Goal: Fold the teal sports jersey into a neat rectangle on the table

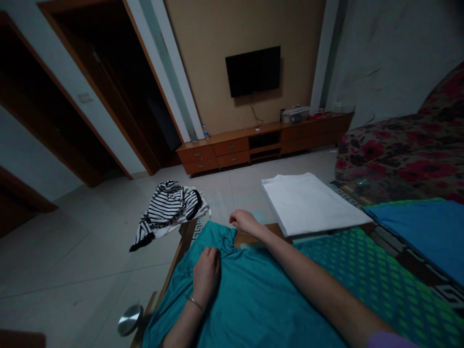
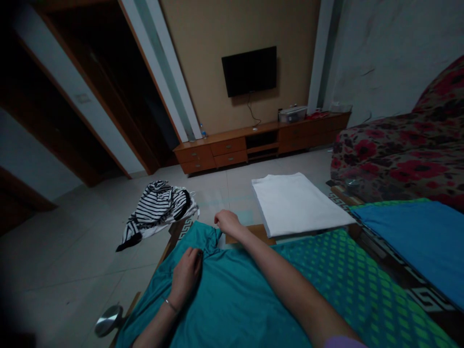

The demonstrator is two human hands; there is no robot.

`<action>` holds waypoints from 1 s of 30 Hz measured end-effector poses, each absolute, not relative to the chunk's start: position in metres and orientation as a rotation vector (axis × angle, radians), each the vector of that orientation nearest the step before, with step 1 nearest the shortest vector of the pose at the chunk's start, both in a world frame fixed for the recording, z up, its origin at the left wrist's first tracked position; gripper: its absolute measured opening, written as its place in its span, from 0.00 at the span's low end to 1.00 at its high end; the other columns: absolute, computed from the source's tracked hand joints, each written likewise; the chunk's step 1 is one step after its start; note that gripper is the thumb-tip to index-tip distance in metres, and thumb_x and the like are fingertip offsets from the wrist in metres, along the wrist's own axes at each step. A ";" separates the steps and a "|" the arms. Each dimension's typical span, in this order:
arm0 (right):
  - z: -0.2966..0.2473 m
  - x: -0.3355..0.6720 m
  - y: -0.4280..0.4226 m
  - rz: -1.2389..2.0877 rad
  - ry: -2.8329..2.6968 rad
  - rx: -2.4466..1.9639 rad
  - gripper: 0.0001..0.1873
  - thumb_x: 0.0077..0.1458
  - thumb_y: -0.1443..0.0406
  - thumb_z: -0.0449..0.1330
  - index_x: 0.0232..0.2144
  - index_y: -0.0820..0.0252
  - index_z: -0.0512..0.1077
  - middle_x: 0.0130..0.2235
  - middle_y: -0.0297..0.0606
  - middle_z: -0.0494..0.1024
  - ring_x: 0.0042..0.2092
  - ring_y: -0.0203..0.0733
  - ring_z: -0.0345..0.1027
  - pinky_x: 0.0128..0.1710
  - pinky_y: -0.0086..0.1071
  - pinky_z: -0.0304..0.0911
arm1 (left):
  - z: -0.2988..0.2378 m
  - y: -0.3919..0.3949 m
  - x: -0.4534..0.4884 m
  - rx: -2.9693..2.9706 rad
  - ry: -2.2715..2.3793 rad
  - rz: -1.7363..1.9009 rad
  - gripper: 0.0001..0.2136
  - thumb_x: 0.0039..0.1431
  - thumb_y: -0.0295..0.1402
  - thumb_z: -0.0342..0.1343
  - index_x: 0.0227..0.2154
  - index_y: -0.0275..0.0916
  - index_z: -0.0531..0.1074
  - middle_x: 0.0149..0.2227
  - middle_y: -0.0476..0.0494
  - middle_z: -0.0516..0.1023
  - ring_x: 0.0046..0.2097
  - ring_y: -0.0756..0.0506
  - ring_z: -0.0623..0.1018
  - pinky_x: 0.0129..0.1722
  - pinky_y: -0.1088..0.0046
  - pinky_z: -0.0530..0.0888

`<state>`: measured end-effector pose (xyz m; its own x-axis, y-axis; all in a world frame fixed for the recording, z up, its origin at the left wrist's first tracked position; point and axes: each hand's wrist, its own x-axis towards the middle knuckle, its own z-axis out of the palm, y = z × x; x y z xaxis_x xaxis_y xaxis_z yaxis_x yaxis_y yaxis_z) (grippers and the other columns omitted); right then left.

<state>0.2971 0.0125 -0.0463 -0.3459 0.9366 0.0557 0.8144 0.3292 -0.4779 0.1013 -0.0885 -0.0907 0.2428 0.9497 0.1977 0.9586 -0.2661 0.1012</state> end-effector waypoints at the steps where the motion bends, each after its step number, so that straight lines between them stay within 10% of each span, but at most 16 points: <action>1: -0.043 0.290 0.006 0.515 -2.286 -1.540 0.13 0.55 0.66 0.55 0.42 0.58 0.75 0.45 0.42 0.76 0.48 0.41 0.68 0.45 0.29 0.58 | -0.091 -0.089 0.101 -2.451 -1.879 -0.351 0.11 0.65 0.31 0.39 0.37 0.38 0.67 0.37 0.43 0.69 0.38 0.47 0.72 0.34 0.74 0.64; 21: -0.042 0.297 0.012 0.555 -2.235 -1.916 0.12 0.49 0.69 0.58 0.37 0.61 0.77 0.42 0.46 0.79 0.43 0.46 0.73 0.35 0.28 0.61 | -0.090 -0.091 0.101 -2.444 -1.916 -0.367 0.08 0.63 0.29 0.42 0.38 0.39 0.67 0.38 0.44 0.69 0.38 0.47 0.72 0.34 0.75 0.65; 30: -0.043 0.286 0.008 0.679 -2.256 -1.890 0.25 0.58 0.50 0.52 0.29 0.65 0.78 0.30 0.47 0.80 0.35 0.42 0.74 0.33 0.27 0.61 | -0.084 -0.091 0.101 -2.543 -1.730 -0.581 0.11 0.63 0.30 0.42 0.40 0.37 0.70 0.42 0.39 0.71 0.45 0.43 0.71 0.44 0.67 0.68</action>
<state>0.2855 0.0080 -0.0427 -0.2125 0.9586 -0.1895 0.9041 0.1193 -0.4104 0.1015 -0.0915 -0.0844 0.3199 0.8961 0.3078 0.9004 -0.3886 0.1956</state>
